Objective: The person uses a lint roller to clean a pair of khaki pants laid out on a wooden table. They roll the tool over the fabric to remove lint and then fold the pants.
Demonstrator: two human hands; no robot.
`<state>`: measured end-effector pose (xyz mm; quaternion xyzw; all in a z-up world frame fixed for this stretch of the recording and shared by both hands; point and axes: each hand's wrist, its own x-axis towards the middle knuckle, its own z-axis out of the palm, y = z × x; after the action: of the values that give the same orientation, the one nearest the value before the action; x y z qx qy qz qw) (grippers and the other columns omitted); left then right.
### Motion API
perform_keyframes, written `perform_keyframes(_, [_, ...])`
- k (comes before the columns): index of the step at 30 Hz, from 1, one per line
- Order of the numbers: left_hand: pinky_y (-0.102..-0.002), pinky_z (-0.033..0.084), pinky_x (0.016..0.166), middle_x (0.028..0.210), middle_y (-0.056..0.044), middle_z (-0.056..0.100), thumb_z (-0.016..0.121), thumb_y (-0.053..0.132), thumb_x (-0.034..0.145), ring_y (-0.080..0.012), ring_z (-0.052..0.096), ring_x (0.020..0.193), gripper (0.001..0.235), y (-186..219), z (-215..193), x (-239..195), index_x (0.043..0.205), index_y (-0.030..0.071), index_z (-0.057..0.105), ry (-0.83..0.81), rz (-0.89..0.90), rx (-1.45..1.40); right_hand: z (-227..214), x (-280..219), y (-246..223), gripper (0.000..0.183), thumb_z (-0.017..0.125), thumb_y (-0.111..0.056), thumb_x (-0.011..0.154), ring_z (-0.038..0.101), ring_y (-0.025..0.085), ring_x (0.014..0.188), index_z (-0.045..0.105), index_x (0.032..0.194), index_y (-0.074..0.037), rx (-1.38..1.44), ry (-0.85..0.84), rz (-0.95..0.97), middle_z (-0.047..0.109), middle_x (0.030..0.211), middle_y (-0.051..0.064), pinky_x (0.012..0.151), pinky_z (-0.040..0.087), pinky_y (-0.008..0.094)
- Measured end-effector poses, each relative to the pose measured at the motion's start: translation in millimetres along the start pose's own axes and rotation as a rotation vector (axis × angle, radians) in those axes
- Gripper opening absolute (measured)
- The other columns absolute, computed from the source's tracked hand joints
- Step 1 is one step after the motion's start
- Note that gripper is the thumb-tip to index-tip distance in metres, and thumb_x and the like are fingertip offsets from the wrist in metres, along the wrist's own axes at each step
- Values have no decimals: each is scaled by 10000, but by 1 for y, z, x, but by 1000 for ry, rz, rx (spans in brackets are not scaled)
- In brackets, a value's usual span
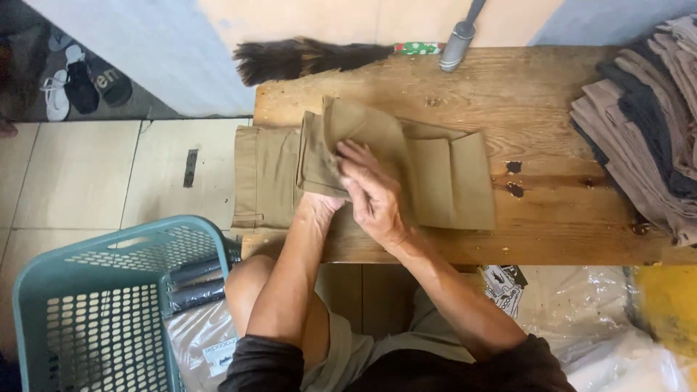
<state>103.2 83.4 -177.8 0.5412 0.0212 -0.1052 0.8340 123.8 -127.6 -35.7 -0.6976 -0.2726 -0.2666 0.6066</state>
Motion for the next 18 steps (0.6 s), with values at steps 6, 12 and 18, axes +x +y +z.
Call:
perform_keyframes(6, [-357, 377, 597, 613, -159, 464, 357, 735, 875, -290, 460, 586, 739, 72, 78, 21, 659, 68, 590, 16, 15, -123, 10, -8, 5, 274, 592, -136, 1035, 577, 403, 1334, 724, 1265, -63, 7, -44, -34, 685, 1342, 176, 1177, 369, 535])
perform_keyframes(12, [-341, 376, 536, 535, -158, 448, 329, 788, 862, -282, 456, 503, 816, 83, 92, 24, 591, 61, 580, 28, 13, -247, 14, 0, 10, 249, 642, -216, 1019, 573, 395, 1346, 746, 1223, -118, -80, -181, -44, 664, 1380, 149, 1199, 310, 535])
perform_keyframes(18, [-325, 376, 475, 457, -157, 432, 300, 840, 849, -273, 452, 420, 893, 81, 106, 32, 523, 54, 570, -3, 2, -368, 9, 0, -19, 743, 872, -291, 827, 511, 515, 1349, 546, 1432, -10, -217, -242, 17, 524, 1472, 287, 1138, 364, 657])
